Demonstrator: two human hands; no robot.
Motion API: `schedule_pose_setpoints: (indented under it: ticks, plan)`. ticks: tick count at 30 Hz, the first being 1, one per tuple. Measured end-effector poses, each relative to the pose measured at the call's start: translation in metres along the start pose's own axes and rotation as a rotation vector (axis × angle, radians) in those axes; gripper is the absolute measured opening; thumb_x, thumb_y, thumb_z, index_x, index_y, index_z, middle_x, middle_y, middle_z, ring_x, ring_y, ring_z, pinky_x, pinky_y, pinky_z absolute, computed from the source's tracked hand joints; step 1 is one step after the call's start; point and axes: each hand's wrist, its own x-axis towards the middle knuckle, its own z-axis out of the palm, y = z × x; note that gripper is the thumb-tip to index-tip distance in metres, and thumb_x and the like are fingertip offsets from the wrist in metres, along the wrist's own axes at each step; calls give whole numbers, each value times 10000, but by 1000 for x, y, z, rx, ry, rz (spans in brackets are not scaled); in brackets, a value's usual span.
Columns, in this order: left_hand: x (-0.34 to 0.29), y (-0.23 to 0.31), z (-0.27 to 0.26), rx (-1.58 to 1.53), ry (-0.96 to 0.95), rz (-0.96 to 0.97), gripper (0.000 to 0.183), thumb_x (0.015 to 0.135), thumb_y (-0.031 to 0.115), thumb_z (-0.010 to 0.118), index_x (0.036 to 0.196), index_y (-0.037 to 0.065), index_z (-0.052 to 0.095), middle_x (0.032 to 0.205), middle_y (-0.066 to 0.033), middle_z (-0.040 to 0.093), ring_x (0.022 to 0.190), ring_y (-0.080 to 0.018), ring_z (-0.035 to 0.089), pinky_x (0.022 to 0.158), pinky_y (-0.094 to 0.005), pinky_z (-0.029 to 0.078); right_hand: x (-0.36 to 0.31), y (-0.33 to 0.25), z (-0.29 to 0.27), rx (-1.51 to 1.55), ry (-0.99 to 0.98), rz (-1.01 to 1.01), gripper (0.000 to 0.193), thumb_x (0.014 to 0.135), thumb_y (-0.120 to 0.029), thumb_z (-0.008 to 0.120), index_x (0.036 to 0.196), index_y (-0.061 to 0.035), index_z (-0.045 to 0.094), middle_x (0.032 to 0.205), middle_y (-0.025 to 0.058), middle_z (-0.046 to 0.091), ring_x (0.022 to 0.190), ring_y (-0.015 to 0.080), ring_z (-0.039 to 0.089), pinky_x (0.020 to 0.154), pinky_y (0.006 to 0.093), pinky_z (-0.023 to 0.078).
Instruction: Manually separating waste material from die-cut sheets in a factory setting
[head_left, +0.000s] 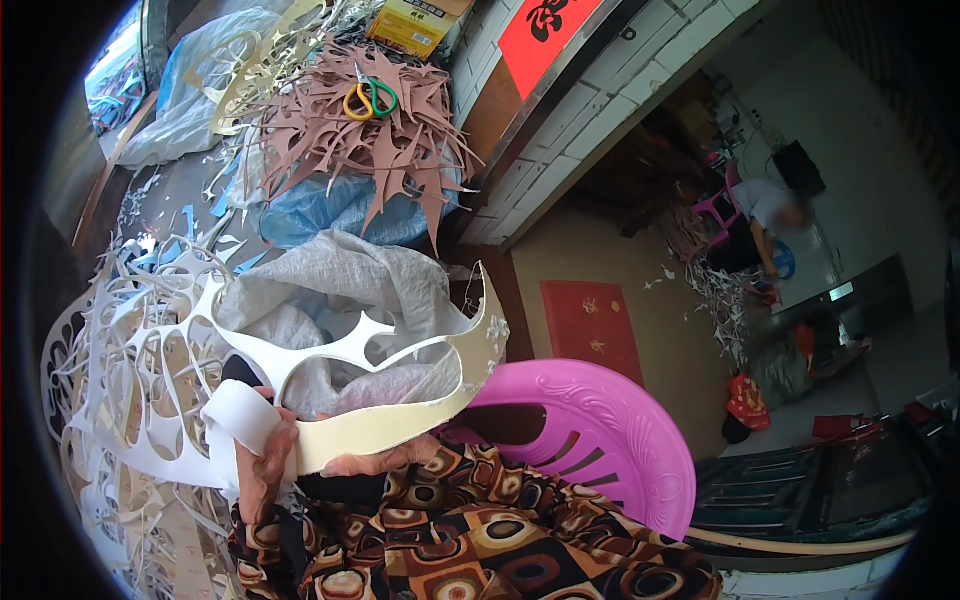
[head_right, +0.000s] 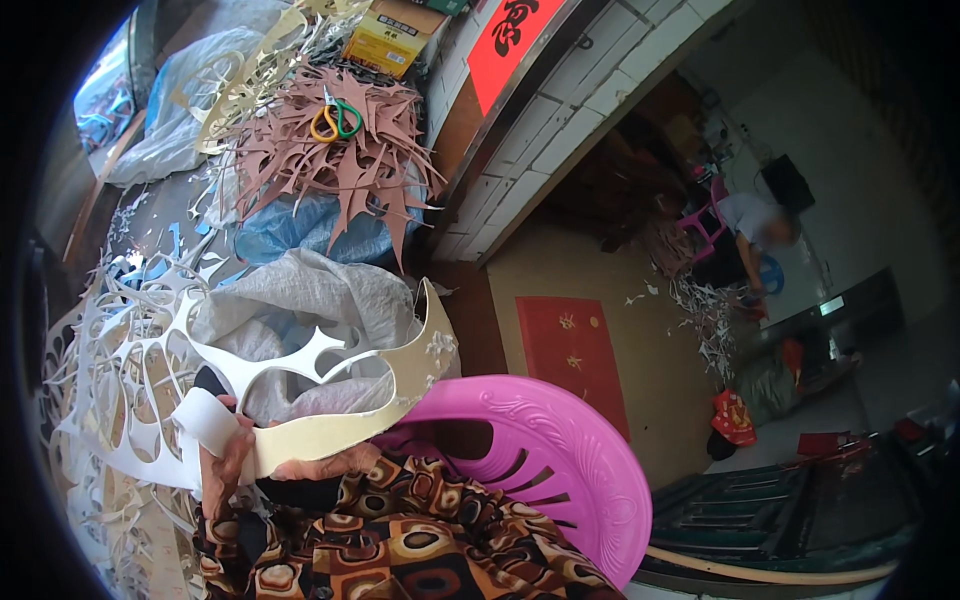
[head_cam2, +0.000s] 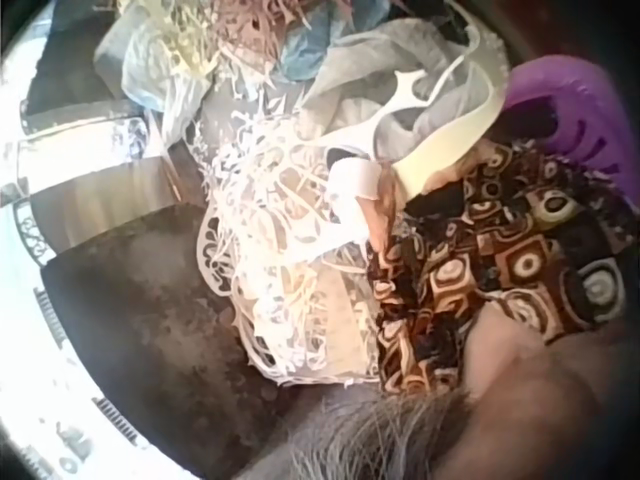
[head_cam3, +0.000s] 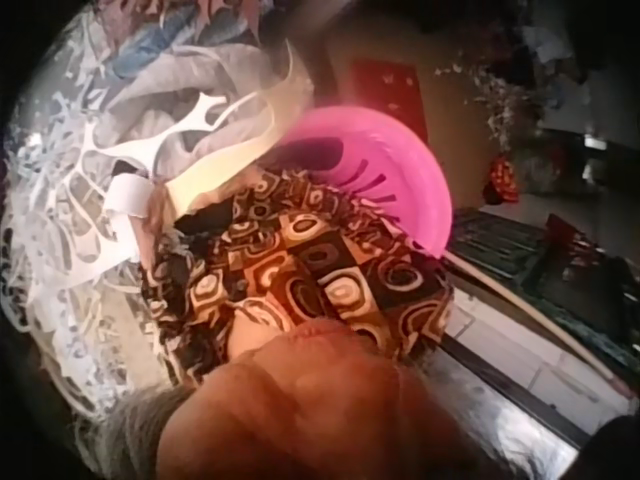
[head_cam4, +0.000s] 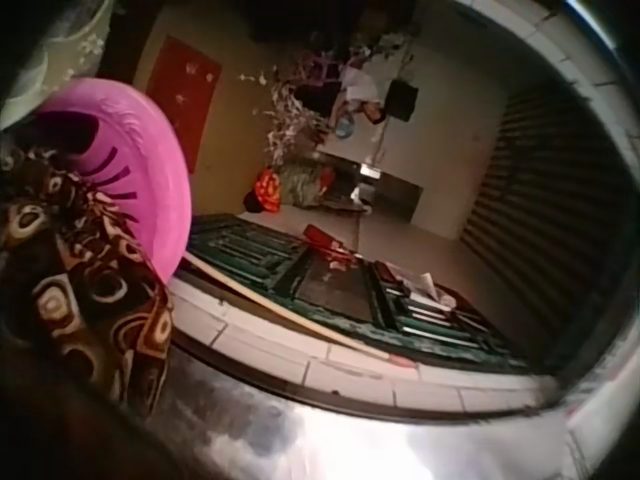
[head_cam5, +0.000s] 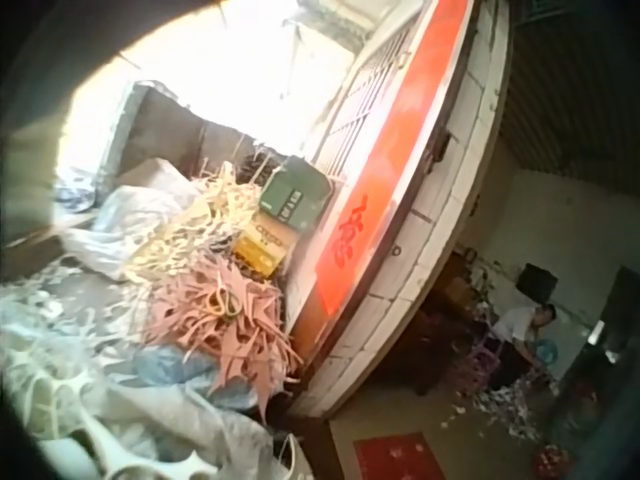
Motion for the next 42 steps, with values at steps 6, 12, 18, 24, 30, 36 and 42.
schedule_pose_setpoints:
  ticks: [6, 12, 18, 24, 30, 36, 42]
  plan:
    - [1, -5, -9, 187, -49, -46, 149, 737, 29, 605, 883, 20, 573, 799, -104, 562, 709, -246, 531, 654, -322, 432, 0, 3, 2, -91, 23, -73, 525, 811, -366, 568, 1245, -111, 417, 1166, 62, 506, 1015, 157, 525, 851, 280, 430]
    - [1, -8, -7, 421, -102, 60, 144, 714, 51, 599, 856, 33, 578, 761, -141, 556, 686, -314, 529, 622, -359, 422, -5, -4, 4, -405, 147, -306, 520, 813, -361, 566, 1246, -114, 417, 1163, 56, 507, 1007, 150, 529, 842, 274, 435]
    - [0, -13, 3, 500, -47, 183, 126, 669, -14, 514, 775, 34, 562, 696, -128, 544, 650, -319, 517, 600, -387, 403, -2, -14, 12, -1114, 410, -612, 514, 816, -356, 565, 1247, -117, 418, 1160, 51, 509, 999, 142, 533, 832, 268, 440]
    - [-2, -13, 5, 437, -13, 166, 118, 675, -25, 499, 763, 26, 560, 699, -125, 548, 644, -317, 519, 607, -383, 404, 1, -14, 14, -1694, 649, -686, 509, 818, -351, 563, 1248, -120, 418, 1156, 46, 511, 991, 135, 536, 823, 262, 445]
    - [-4, 3, -3, 255, -96, -17, 105, 728, 30, 565, 834, 29, 564, 746, -105, 561, 694, -276, 536, 652, -345, 419, -3, -7, 8, -2016, 818, -663, 504, 820, -345, 561, 1249, -123, 418, 1153, 40, 512, 983, 127, 540, 813, 256, 450]
    - [-6, -14, -11, 136, -94, -131, 166, 726, 49, 620, 872, 33, 543, 810, -92, 559, 727, -235, 535, 676, -312, 425, -2, -3, 8, -2123, 859, -642, 498, 822, -340, 560, 1250, -126, 419, 1149, 35, 514, 975, 120, 544, 804, 249, 455]
    - [-5, -18, -14, 191, -89, -113, 176, 735, 82, 600, 892, 32, 540, 809, -68, 550, 733, -204, 532, 680, -320, 428, -3, -5, 8, -1995, 875, -607, 493, 824, -335, 558, 1250, -129, 419, 1146, 29, 516, 967, 113, 548, 794, 243, 460]
